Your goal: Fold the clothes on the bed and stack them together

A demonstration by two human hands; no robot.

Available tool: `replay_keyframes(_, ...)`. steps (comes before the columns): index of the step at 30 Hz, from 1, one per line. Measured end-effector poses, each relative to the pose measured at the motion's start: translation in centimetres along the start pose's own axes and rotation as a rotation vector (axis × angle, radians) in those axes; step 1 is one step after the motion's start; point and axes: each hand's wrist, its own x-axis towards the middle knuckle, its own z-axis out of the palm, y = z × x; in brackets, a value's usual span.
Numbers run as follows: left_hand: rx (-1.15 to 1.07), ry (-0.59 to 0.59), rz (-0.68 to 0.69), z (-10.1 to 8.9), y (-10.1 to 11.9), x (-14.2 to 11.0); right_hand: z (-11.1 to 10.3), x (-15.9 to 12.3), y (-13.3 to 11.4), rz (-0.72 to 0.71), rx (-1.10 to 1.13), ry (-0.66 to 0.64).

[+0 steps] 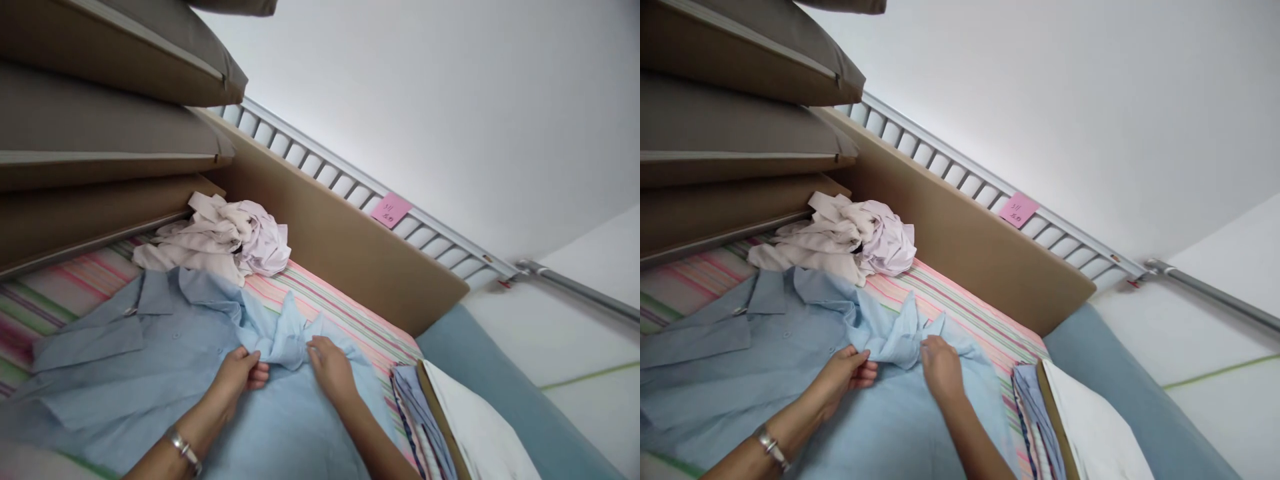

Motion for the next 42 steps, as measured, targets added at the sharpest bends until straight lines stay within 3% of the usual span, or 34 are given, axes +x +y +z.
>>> replay_keyframes(3, 0.027, 0.016, 0.066, -0.2, -0.3, 0.8, -0.1, 2.6, 6.4, 0.229, -0.04, -0.003)
replay_keyframes(6, 0.029, 0.018, 0.102, -0.2, -0.6, 1.5, 1.0, 5.3, 11.6, 0.345, -0.044, -0.017)
replay_keyframes(9, 0.027, 0.042, 0.12, -0.1, -0.6, 1.9, 2.6, 8.1, 14.9, 0.387, -0.012, -0.054)
replay_keyframes(12, 0.025, 0.076, 0.119, 0.0, -0.5, 2.6, 3.9, 10.7, 16.7, 0.381, 0.036, -0.132)
replay_keyframes(17, 0.026, 0.106, 0.095, 0.4, -0.1, 3.4, 4.7, 12.9, 17.0, 0.278, 0.069, -0.25)
replay_keyframes(22, 0.053, 0.123, 0.07, 1.2, 0.4, 2.5, 4.7, 13.4, 14.3, 0.085, 0.015, -0.264)
replay_keyframes(25, 0.047, 0.088, 0.114, 1.5, 0.9, 1.9, 3.6, 13.7, 13.2, 0.036, -0.029, -0.223)
replay_keyframes(29, -0.025, -0.06, 0.216, 1.7, 1.8, 1.5, 0.1, 13.8, 14.1, 0.125, -0.113, -0.026)
replay_keyframes(34, -0.104, -0.112, 0.168, 2.3, 2.0, 1.7, -3.9, 14.0, 16.4, 0.311, -0.131, 0.203)
replay_keyframes(37, -0.046, -0.134, 0.127, 2.6, 1.4, 1.9, -4.3, 14.2, 17.0, 0.417, -0.084, 0.272)
replay_keyframes(42, 0.008, -0.1, 0.043, 2.7, 0.8, 1.9, -2.9, 13.2, 17.2, 0.506, -0.006, 0.307)
